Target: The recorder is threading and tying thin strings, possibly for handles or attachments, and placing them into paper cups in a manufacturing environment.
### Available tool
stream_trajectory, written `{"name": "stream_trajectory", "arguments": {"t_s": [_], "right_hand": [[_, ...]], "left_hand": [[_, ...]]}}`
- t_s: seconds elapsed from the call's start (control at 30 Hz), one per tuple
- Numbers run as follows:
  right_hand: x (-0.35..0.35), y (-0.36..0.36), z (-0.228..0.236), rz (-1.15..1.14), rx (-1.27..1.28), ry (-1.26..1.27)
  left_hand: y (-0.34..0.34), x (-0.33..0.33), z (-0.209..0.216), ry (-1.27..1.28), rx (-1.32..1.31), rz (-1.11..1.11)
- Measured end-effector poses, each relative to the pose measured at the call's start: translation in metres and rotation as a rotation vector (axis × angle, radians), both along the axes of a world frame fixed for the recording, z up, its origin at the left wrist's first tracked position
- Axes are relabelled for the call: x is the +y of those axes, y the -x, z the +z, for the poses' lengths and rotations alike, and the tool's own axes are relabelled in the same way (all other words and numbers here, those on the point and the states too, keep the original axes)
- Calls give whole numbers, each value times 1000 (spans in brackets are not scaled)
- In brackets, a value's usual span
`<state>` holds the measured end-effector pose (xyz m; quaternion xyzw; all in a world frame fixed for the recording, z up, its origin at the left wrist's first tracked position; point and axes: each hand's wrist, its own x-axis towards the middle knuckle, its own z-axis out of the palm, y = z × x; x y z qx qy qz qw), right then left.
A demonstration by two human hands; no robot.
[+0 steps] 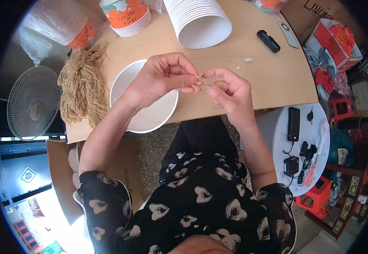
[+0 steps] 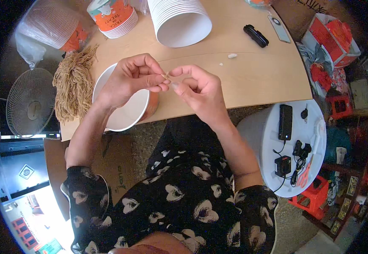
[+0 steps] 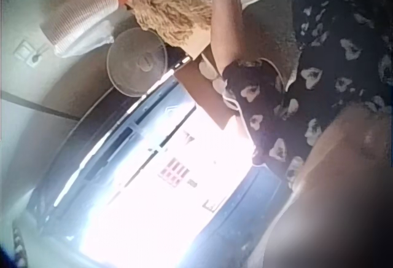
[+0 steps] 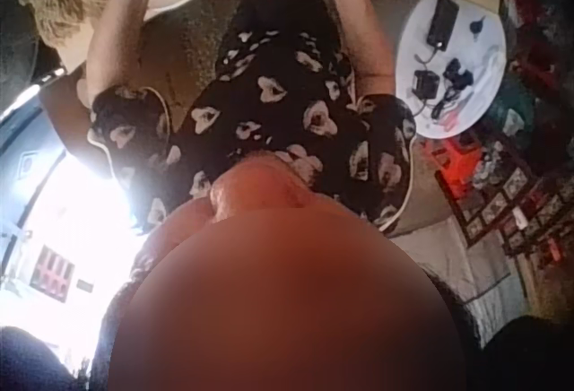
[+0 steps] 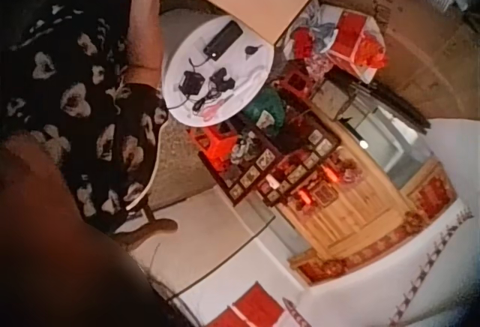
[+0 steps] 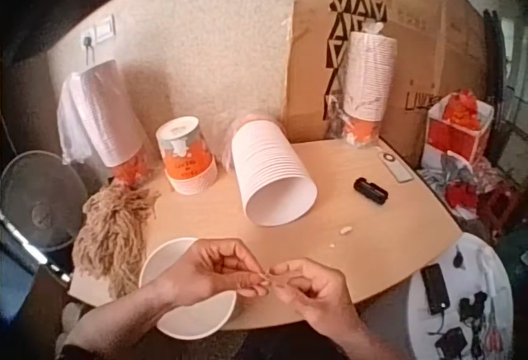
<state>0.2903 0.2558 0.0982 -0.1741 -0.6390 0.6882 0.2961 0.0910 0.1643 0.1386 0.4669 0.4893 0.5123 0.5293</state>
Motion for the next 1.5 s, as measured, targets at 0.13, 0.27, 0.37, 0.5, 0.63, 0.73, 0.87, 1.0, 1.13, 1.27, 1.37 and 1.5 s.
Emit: {"name": "stream_trajectory", "arguments": {"t_s": [0.13,0.27,0.37,0.5,0.63,0.73,0.87,1.0,1.13,1.27,1.37,1.5], "right_hand": [[-3,0,1,20,5,36],[1,4,8,57,52,52],[2,8,10,54,38,65],[4,9,1,19,64,-6],[2,8,1,-25,75,2],[2,9,-2,-85,110,61],[6,11,-9,-167,201,175],[4,11,-8,-200,204,127],[2,13,-5,-280,194,136],[24,7,7,-242,164,94],[23,6,26,-170,42,-114],[31,-1,41,-92,25,-277]], "left_hand": [[1,0,-2,-8,-17,4],[-1,1,2,8,-1,-2],[-3,0,3,27,21,-11],[-4,1,4,40,47,-27],[-4,-1,4,62,67,-24],[-7,-2,8,88,6,2],[-4,-1,7,87,12,-15],[-6,0,8,101,43,-39],[-6,0,11,104,68,-47],[2,0,6,116,34,-142],[2,7,3,41,35,-79],[2,13,3,21,200,-69]]}}
